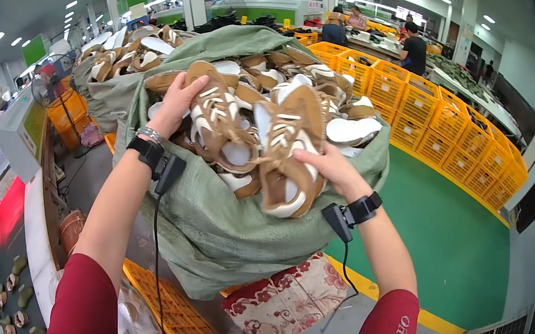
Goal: The recorder is seen assembling shoe uppers onto shoe lasts and placing them onto a production line conveyor belt.
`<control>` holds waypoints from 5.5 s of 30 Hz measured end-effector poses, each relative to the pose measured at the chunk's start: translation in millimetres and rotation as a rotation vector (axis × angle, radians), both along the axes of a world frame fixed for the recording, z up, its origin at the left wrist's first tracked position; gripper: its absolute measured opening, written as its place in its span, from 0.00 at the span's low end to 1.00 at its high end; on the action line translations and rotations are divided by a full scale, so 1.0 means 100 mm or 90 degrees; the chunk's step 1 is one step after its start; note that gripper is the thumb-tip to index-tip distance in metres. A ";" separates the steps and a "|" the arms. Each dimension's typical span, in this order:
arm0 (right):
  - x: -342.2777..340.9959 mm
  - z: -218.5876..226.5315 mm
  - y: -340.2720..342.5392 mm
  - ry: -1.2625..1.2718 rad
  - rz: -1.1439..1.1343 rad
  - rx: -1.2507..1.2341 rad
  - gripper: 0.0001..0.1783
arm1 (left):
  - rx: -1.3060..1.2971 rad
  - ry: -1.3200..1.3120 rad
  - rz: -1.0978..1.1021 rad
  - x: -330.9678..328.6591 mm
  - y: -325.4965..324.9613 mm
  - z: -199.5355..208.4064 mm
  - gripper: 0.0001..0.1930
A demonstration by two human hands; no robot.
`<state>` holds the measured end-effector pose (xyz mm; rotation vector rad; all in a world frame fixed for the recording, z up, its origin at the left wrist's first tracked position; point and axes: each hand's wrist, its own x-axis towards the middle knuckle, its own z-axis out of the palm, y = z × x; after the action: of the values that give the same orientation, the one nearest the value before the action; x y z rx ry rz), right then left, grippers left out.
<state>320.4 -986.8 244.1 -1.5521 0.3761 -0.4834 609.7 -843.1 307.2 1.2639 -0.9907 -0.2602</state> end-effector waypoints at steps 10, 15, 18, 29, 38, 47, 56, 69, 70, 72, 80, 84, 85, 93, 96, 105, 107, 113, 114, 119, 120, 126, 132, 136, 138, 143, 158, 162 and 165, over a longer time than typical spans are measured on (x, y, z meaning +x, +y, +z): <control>0.13 -0.10 -0.13 -0.013 0.060 0.042 0.26 | 0.542 -0.038 -0.229 -0.54 0.11 0.50 0.26; 0.15 -0.09 0.14 -0.164 -0.004 0.012 0.23 | 0.071 0.139 -0.181 -0.60 0.23 -0.11 0.16; 0.08 0.26 0.33 -0.207 0.007 -0.065 0.24 | 0.020 0.159 -0.218 -0.71 0.45 0.13 0.15; 0.16 1.86 1.62 -0.416 0.255 -0.238 0.24 | -0.180 -0.058 -0.114 -1.18 2.63 1.60 0.17; 0.48 0.95 4.97 -0.384 0.744 -0.092 0.30 | -0.166 0.110 0.284 -3.16 6.35 0.16 0.29; -0.53 -1.10 8.15 0.075 1.247 0.139 0.29 | -0.396 0.390 0.901 -5.67 8.06 -1.91 0.25; -0.28 -2.69 8.89 0.531 1.388 0.131 0.24 | -0.371 0.681 0.995 -6.82 8.28 -3.85 0.17; 1.03 -2.96 9.01 0.599 1.313 0.090 0.18 | -0.558 0.658 1.258 -7.58 8.31 -3.13 0.15; 1.10 -2.98 9.02 0.599 1.310 0.087 0.18 | -0.458 0.733 1.298 -7.50 8.37 -3.15 0.14; 1.19 -3.04 9.08 0.551 1.209 -0.035 0.16 | -0.207 0.842 1.329 -7.66 8.39 -3.44 0.25; 1.04 -2.42 9.36 0.393 1.205 0.295 0.14 | 0.412 0.485 1.742 -7.24 8.41 -3.35 0.34; 0.46 -2.05 9.48 0.415 1.256 0.444 0.15 | 0.037 0.328 1.468 -6.03 8.25 -2.45 0.27; 0.33 -2.01 9.49 0.419 1.287 0.449 0.16 | -0.087 0.397 1.263 -5.70 8.17 -2.13 0.28; -0.55 -1.50 9.46 -0.357 1.097 -0.146 0.28 | -0.681 0.481 0.876 -5.29 8.13 -2.30 0.22; -0.72 -1.34 9.27 -0.661 1.214 -0.231 0.25 | -0.475 0.439 1.027 -5.40 8.10 -2.24 0.20; -0.97 -1.34 9.34 -0.679 1.114 -0.270 0.22 | 0.219 0.048 1.718 -5.35 8.04 -2.00 0.21; -0.96 -1.32 9.33 -0.695 1.131 -0.244 0.23 | 0.338 -0.005 1.660 -5.44 8.05 -2.03 0.19; -0.95 -1.34 9.25 -0.646 1.194 -0.317 0.20 | 0.467 -0.013 1.620 -5.47 8.00 -1.97 0.07; -0.95 -1.35 9.24 -0.648 1.189 -0.316 0.20 | 0.468 -0.019 1.618 -5.45 7.99 -1.96 0.07; -0.87 -1.34 9.16 -0.683 1.334 -0.302 0.14 | 0.339 0.055 1.608 -5.51 7.94 -1.95 0.13; -0.85 -1.37 9.11 -0.738 1.406 -0.279 0.11 | 0.091 0.228 1.577 -5.55 7.95 -1.95 0.16; -0.78 -1.45 9.15 -0.645 1.360 -0.259 0.11 | 0.600 -0.019 1.428 -5.51 8.05 -2.12 0.18; -0.78 -1.29 9.24 -0.371 1.214 -0.091 0.20 | 0.686 0.008 1.363 -5.44 8.02 -1.83 0.13; -0.61 -1.51 9.45 -0.185 1.205 0.084 0.20 | 0.655 -0.054 1.275 -5.52 7.99 -1.79 0.09; -0.64 -1.51 9.42 -0.135 1.238 0.113 0.20 | 0.578 -0.042 1.353 -5.54 8.03 -1.81 0.11; -0.73 -1.10 9.26 -0.470 1.249 -0.196 0.24 | 0.457 0.002 1.519 -5.58 8.17 -1.93 0.23; -0.92 -1.13 9.38 -0.462 1.451 -0.156 0.12 | 0.347 0.119 1.660 -5.57 8.42 -1.96 0.15; -1.00 -1.04 9.64 -0.704 1.229 -0.298 0.10 | 0.461 0.020 1.615 -5.48 8.37 -1.95 0.17; -1.07 -1.06 9.69 -0.704 1.169 -0.298 0.08 | 0.406 -0.010 1.646 -5.45 8.34 -1.93 0.21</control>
<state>212.9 -17.6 138.6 -1.1836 -1.9618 0.1552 64.6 -9.3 114.2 2.0569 1.3040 1.5061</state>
